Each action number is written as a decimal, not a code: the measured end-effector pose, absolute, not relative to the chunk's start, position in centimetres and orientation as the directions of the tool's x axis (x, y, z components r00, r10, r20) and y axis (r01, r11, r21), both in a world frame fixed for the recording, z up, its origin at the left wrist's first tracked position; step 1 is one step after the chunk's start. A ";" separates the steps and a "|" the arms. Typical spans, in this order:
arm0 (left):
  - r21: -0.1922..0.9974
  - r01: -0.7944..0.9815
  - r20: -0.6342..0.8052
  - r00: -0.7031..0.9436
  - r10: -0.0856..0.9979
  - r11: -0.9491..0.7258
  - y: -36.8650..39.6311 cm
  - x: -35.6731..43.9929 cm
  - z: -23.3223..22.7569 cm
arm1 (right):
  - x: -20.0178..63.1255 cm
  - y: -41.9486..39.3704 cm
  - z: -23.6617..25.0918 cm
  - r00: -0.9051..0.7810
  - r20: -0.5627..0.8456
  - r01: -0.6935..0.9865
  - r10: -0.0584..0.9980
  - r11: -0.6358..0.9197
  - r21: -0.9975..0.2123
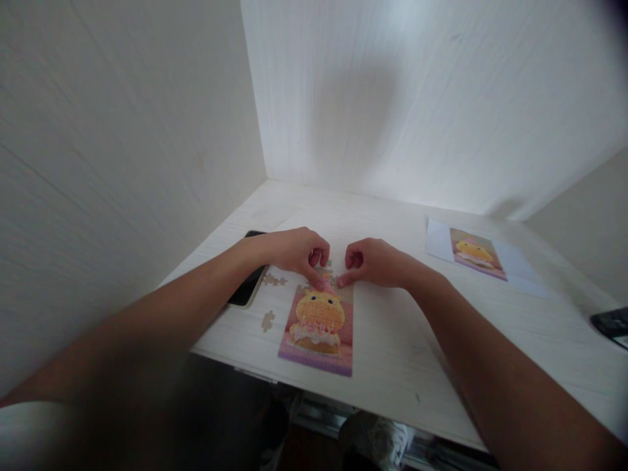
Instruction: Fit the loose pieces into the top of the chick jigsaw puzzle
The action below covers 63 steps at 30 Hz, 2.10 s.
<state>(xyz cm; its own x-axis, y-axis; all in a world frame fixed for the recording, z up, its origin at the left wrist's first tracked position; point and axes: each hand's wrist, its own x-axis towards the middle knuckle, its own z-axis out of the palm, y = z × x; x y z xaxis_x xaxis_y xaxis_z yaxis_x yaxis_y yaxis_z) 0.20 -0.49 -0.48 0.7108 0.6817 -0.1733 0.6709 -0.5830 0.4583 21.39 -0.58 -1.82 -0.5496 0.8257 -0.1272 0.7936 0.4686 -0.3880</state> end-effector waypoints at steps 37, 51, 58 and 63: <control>0.486 0.650 -0.188 0.731 0.656 -0.585 -0.4 0.1 -0.4 | 21.5 -0.5 -2.1 -0.559 -0.085 0.807 0.825 0.517 -0.284; 0.483 0.631 -0.175 0.749 0.639 -0.607 -0.5 -0.2 -0.2 | 22.1 -0.2 -1.5 -0.583 -0.192 0.784 0.790 0.485 -0.387; 0.375 0.646 0.038 0.706 0.707 -0.665 0.1 -0.8 0.2 | 21.2 -0.2 -2.7 -0.524 0.052 0.727 0.850 0.478 -0.492; 0.311 0.618 0.009 0.758 0.652 -0.722 -0.2 -0.1 -0.6 | 20.4 -0.5 -3.5 -0.538 0.145 0.642 0.830 0.516 -0.568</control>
<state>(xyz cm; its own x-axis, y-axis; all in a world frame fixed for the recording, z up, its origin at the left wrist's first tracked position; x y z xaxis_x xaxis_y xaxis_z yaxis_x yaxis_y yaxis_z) -0.10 -0.16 -0.59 0.7579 0.6523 0.0094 0.6178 -0.7223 0.3107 20.42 -0.49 -3.48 -0.5383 0.8301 0.1454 0.6417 0.5156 -0.5679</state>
